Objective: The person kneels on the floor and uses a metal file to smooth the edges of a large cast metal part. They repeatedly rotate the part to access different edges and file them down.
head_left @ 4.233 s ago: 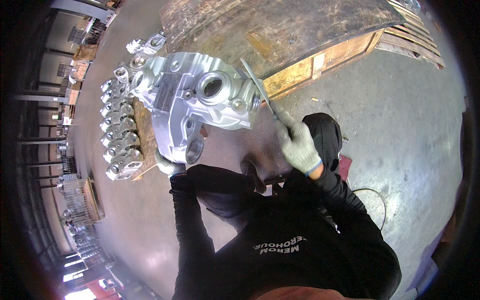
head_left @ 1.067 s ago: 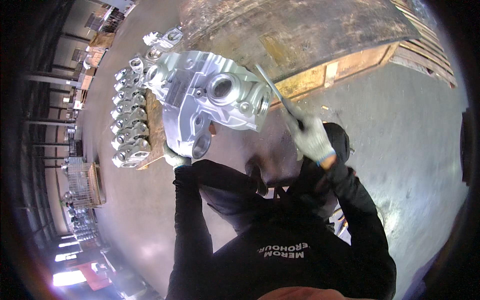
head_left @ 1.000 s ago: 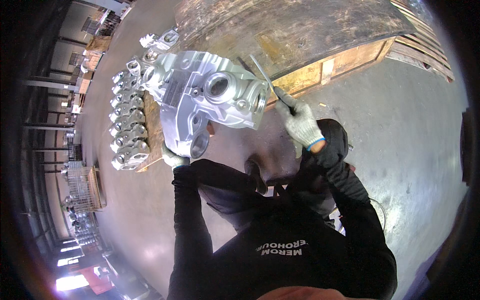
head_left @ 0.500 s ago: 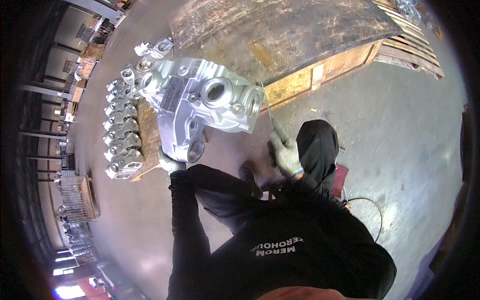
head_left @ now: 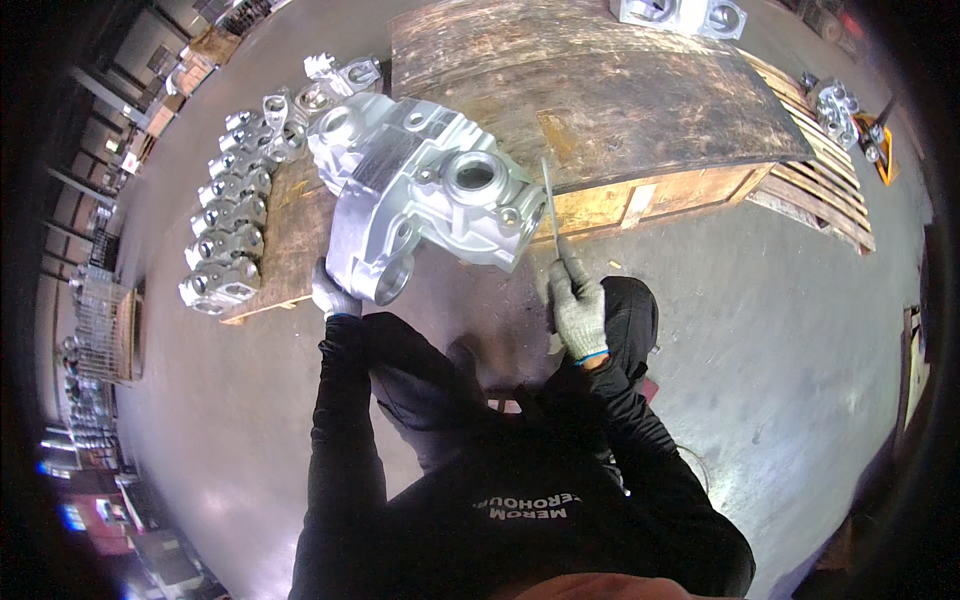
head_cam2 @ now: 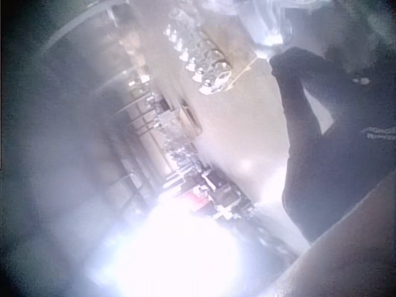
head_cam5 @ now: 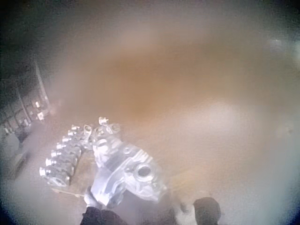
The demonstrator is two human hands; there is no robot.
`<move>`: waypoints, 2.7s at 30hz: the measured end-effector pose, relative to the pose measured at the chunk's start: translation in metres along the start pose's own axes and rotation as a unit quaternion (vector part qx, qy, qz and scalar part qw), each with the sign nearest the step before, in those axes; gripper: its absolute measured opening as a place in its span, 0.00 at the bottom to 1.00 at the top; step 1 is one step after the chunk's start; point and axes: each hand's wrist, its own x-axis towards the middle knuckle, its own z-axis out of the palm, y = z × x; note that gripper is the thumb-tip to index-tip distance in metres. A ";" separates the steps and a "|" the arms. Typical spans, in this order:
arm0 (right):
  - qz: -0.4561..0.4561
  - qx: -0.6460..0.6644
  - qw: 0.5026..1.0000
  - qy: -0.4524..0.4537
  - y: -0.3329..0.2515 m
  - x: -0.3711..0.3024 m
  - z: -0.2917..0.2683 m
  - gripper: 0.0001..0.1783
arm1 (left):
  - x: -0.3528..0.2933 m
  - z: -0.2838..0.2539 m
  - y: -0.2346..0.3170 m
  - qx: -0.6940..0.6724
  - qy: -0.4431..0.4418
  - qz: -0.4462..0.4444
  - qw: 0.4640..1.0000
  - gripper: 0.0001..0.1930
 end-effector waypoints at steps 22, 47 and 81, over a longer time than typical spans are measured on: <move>0.118 -0.160 0.974 -0.109 -0.090 0.075 -0.003 0.31 | 0.005 -0.001 -0.014 -0.017 0.099 0.059 0.993 0.18; -0.413 -0.491 0.741 -0.197 -0.195 0.240 0.268 0.14 | -0.078 0.052 -0.032 0.077 0.158 0.086 0.981 0.27; -0.305 -0.695 0.559 -0.333 -0.160 0.330 0.444 0.21 | -0.083 0.057 -0.009 0.204 0.107 -0.005 0.973 0.27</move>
